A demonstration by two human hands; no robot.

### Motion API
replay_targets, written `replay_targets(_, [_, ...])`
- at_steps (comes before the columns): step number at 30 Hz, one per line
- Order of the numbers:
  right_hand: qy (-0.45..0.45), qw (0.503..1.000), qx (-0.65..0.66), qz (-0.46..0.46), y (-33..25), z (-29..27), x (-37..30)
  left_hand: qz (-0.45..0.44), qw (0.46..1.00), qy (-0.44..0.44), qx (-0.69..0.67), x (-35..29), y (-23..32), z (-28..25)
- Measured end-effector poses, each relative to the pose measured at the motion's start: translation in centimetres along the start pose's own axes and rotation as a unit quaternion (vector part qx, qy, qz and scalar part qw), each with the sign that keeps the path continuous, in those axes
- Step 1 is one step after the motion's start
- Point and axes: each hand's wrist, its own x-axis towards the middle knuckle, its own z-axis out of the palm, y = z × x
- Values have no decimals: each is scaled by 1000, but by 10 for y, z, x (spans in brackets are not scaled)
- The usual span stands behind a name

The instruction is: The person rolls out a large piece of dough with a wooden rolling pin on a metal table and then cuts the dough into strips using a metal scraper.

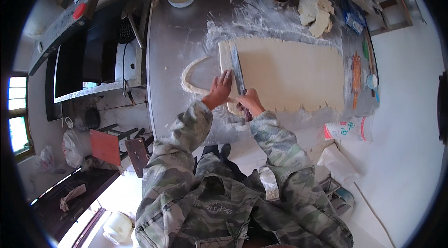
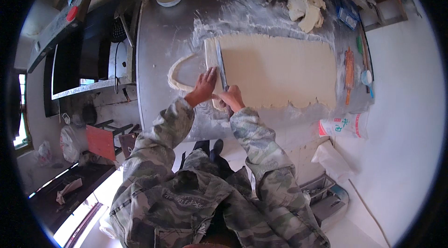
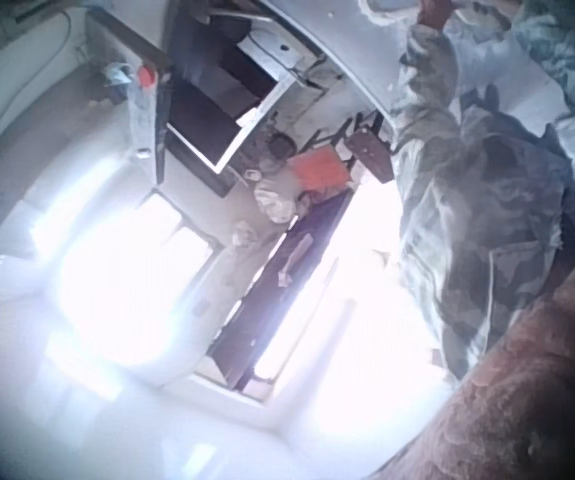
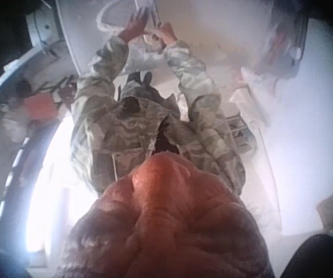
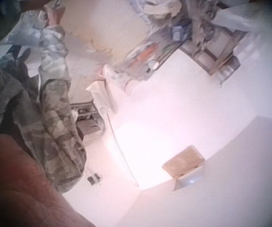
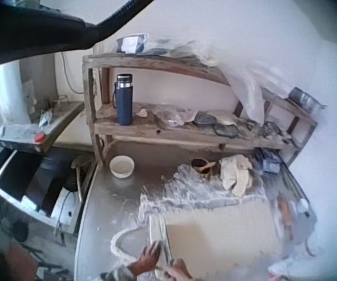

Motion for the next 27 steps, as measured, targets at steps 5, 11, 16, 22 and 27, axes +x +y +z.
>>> replay_targets(5, [31,999,-38,6,46,3,-36,-17,999,-32,5,2,-2,-3])
replay_targets(11, [17,1000,14,2,84,2,-87,-18,999,-49,-6,1,3,-2])
replay_targets(16, [34,999,2,21,88,6,-85,-75,978,27,-194,20,-2,-8])
replay_targets(22, [57,998,-29,26,102,12,-82,-150,976,61,-143,26,48,-9])
replay_targets(27, [88,995,-27,34,110,30,-68,-126,970,161,-127,20,40,4])
